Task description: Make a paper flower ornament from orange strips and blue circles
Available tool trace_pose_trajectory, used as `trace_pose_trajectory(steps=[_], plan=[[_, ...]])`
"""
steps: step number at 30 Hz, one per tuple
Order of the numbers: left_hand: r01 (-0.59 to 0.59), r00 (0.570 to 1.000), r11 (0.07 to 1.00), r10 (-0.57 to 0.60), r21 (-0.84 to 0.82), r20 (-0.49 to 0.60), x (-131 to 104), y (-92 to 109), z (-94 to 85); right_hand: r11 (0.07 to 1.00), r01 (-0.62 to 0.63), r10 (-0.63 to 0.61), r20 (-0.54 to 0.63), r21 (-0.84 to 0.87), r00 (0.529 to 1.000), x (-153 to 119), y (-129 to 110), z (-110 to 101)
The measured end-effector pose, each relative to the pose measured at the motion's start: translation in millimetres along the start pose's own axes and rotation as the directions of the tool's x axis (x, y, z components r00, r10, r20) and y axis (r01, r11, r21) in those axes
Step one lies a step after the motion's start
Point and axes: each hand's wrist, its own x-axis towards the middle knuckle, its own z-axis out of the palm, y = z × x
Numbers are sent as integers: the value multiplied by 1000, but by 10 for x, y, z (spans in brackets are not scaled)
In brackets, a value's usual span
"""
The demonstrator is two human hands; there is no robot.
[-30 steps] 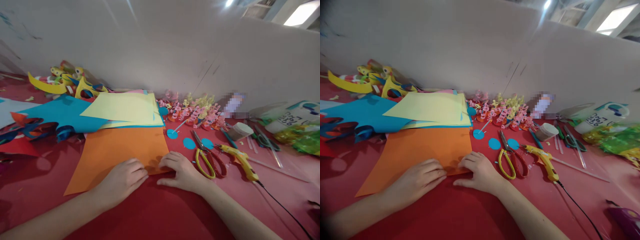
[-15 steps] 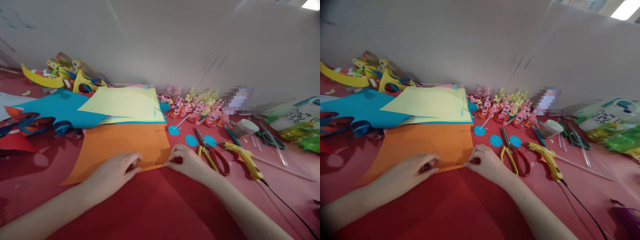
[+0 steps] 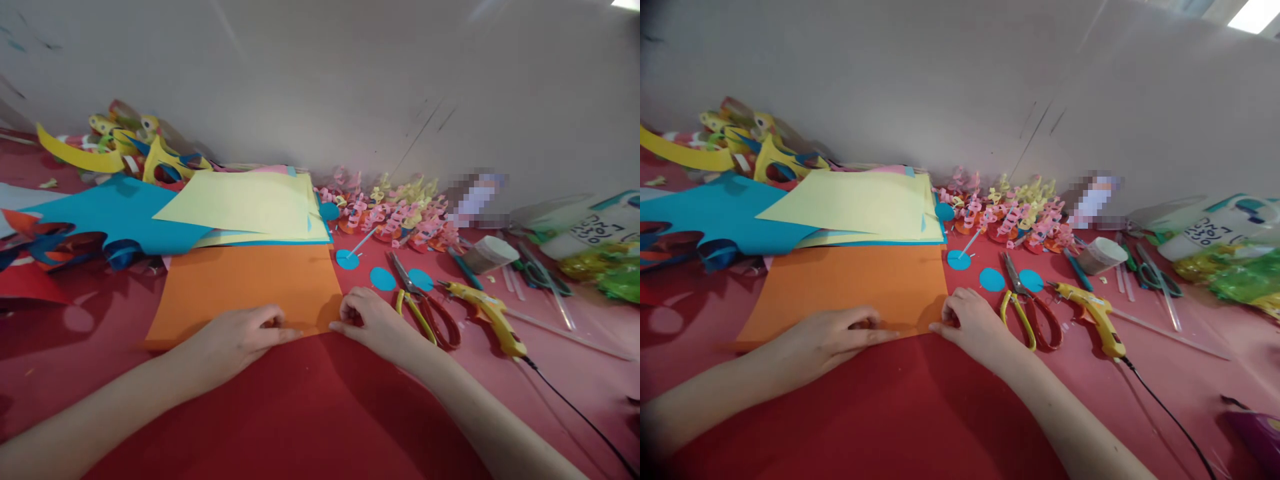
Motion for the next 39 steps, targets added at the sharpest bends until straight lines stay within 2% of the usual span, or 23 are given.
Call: trace_pose_trajectory(steps=[6, 12, 14, 16, 19, 21, 25, 39], plan=[[-43, 998, 995, 39, 91, 47, 6, -39, 29, 1000, 19, -19, 9, 9, 1000, -8, -6, -11], [-86, 995, 972, 74, 220, 61, -5, -78, 87, 997, 67, -69, 69, 26, 995, -29, -3, -96], [-90, 995, 967, 80, 237, 53, 0, -67, 80, 995, 76, -78, 36, 63, 996, -40, -25, -78], [-96, 995, 963, 86, 251, 51, 6, -48, 68, 996, 50, -45, -69, 68, 997, -51, -78, -15], [-102, 995, 955, 96, 280, 36, 6, -27, 58, 999, -36, 34, -241, -3, 970, -59, -194, 127], [-109, 994, 951, 109, 289, 16, 0, -25, 61, 996, -62, 43, -281, -57, 959, -60, -263, 209], [-119, 993, 945, 120, 303, 14, -10, -31, 74, 991, -74, 39, -294, -109, 955, -56, -315, 275], [-119, 993, 944, 121, 309, 12, -6, -39, 73, 991, -94, 67, -255, -97, 965, -52, -311, 233]])
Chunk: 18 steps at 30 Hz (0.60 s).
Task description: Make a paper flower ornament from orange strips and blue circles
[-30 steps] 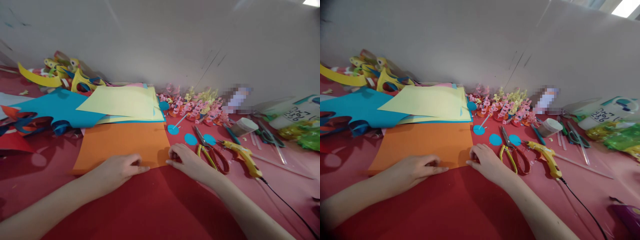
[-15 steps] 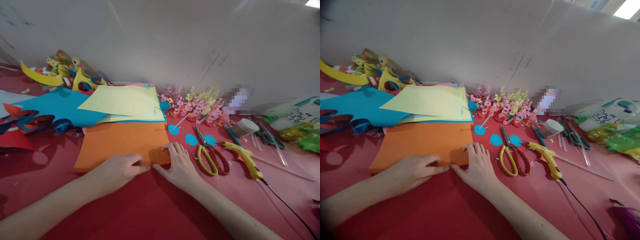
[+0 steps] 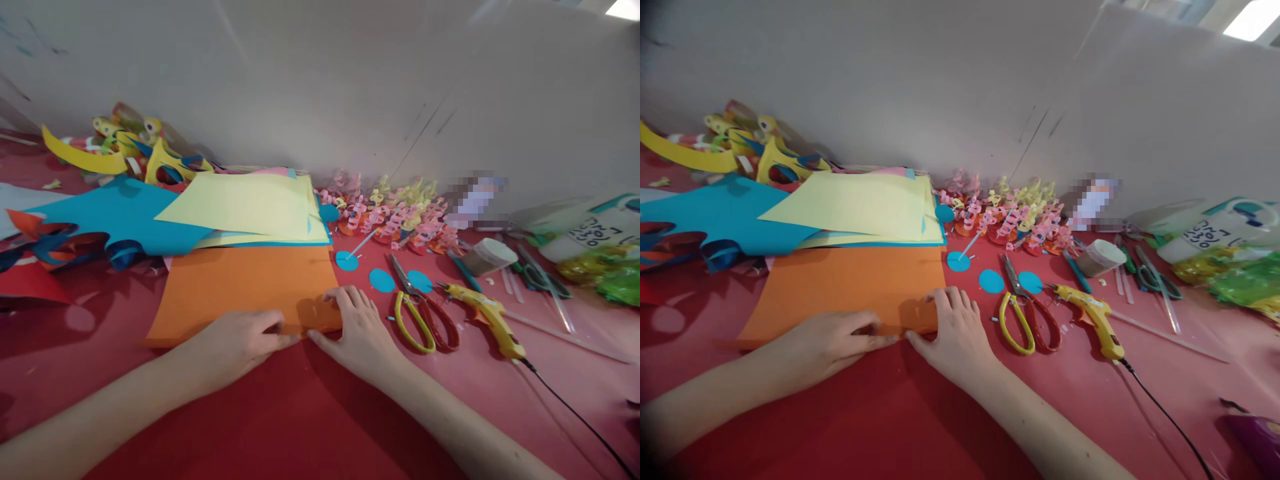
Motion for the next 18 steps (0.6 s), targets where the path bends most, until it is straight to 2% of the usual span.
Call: trace_pose_trajectory(steps=[9, 18], plan=[[11, 999, 998, -13, -58, -42, 1, 10, -7, 1000, 25, -26, 6, 12, 1000, -4, 17, -2], [37, 999, 984, -41, -172, -18, -8, 6, -40, 998, 48, -49, 17, 38, 999, -4, 60, 6]])
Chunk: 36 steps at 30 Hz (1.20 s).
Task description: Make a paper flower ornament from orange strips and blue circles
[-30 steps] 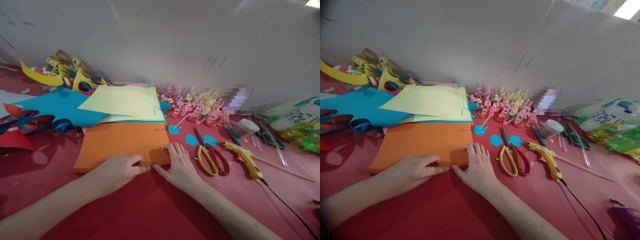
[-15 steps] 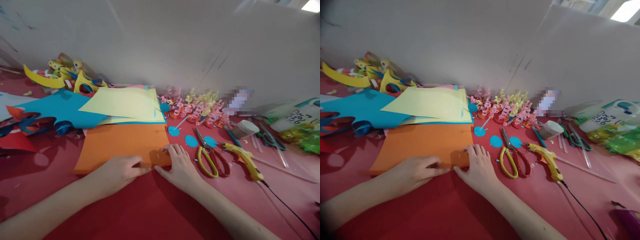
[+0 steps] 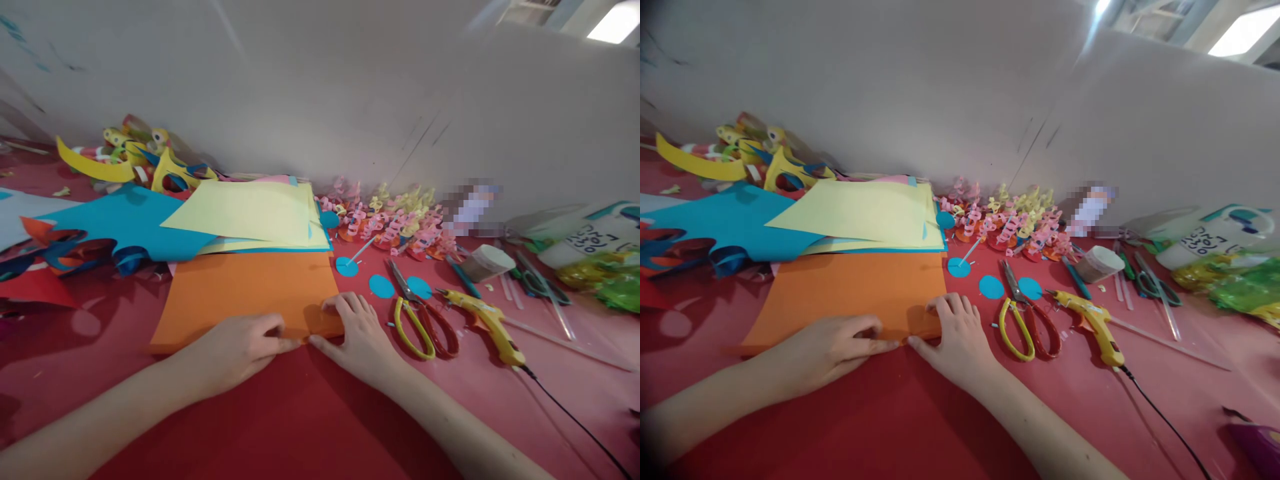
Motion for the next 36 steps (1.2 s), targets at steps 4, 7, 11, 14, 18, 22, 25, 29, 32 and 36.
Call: trace_pose_trajectory(steps=[4, 7, 11, 14, 18, 22, 25, 29, 32, 36], plan=[[6, 1000, 1000, -6, -1, 18, 8, 6, -11, 999, -19, 18, 13, 36, 1000, 5, 3, -16], [7, 1000, 1000, -7, 3, 17, 5, 7, -3, 995, -35, 30, 54, 92, 998, 15, 25, -47], [-3, 1000, 1000, 2, 24, 15, -8, -6, 15, 976, -35, 4, 143, 215, 990, 41, 90, -127], [-17, 1000, 999, 16, 47, 18, -10, -16, 23, 954, -43, -31, 239, 297, 971, 70, 163, -224], [-28, 1000, 998, 28, 49, -10, 3, -9, 30, 930, -10, -125, 341, 368, 932, 100, 279, -368], [-30, 999, 999, 31, 37, -29, 13, 43, 32, 931, 18, -127, 279, 365, 952, 110, 292, -407], [-6, 1000, 1000, 6, 20, 1, 10, 104, 33, 951, 20, -56, 107, 310, 993, 88, 141, -311], [37, 999, 988, -33, -149, 26, 1, 144, 10, 975, 103, -127, 117, 196, 985, 6, -103, -100], [116, 993, 920, -103, -373, 56, -4, 111, -63, 983, 134, -153, 162, 125, 975, -37, -157, 3], [300, 952, 792, -217, -532, 214, -17, 17, -217, 986, 124, -141, 171, 108, 975, -39, -124, 20]])
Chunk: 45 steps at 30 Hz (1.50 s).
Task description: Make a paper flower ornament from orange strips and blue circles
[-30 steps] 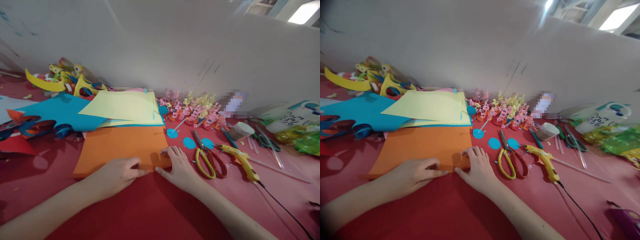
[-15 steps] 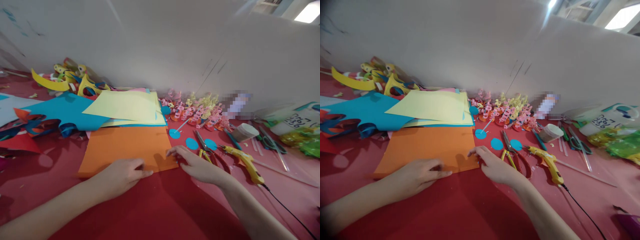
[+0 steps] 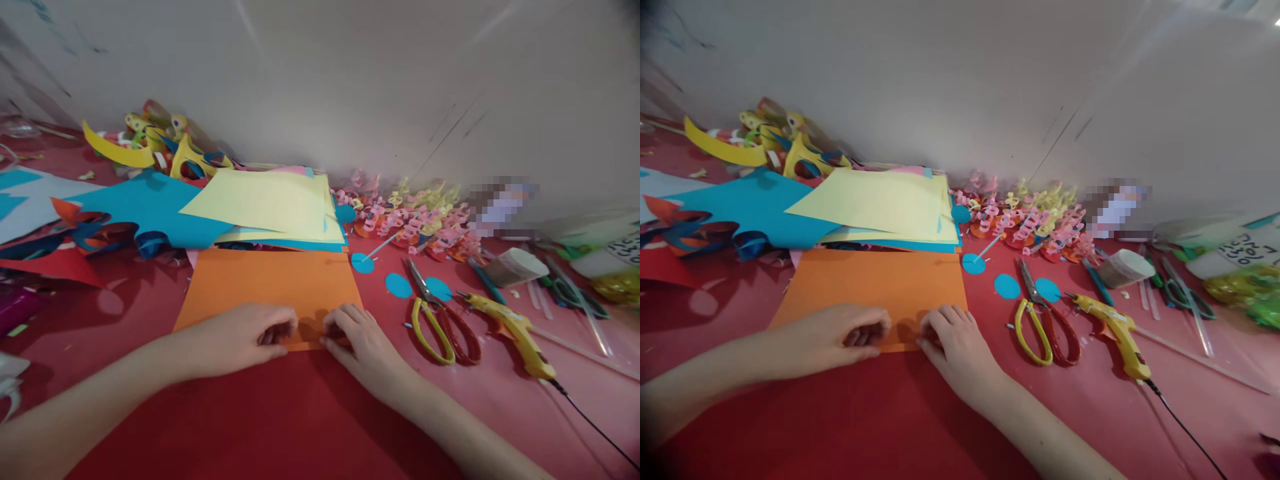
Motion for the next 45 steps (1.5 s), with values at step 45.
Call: trace_pose_trajectory(steps=[45], plan=[[238, 948, 934, -283, 268, 147, -172, -3, -261, 907, 418, -405, 176, -43, 897, 107, -276, 150]])
